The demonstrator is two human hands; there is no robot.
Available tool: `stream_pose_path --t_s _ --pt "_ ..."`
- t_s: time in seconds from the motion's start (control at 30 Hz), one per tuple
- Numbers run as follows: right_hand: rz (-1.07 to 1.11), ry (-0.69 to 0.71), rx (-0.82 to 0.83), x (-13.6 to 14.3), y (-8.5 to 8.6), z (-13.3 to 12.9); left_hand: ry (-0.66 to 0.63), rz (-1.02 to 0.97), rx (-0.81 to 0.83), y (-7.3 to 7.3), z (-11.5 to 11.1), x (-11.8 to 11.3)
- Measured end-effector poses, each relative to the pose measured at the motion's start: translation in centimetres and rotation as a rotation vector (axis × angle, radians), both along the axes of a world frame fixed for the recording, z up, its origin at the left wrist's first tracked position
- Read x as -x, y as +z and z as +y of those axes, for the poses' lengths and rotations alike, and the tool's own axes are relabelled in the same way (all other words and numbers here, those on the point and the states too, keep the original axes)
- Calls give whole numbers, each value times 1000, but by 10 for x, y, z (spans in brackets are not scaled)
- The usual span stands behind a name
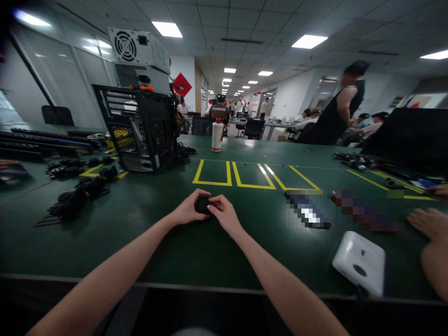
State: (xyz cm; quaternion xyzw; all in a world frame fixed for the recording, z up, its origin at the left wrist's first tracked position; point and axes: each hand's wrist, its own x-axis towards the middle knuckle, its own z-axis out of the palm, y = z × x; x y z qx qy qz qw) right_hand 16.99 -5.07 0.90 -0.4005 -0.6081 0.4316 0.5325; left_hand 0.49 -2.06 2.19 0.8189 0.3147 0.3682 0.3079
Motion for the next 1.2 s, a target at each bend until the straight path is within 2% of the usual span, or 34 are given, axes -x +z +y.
stream_pose_path --t_s 0.23,0.6,0.93,1.2 --pt "-9 19 74 -1 1 1 -17 -5 13 1 -2 1" --pt "-30 8 -22 0 1 -3 -20 -13 12 0 1 1" --pt "-32 10 48 -1 -2 1 -19 -33 3 -2 1 -1" --pt "-20 1 -25 -1 -1 -1 -7 -15 4 -1 1 0"
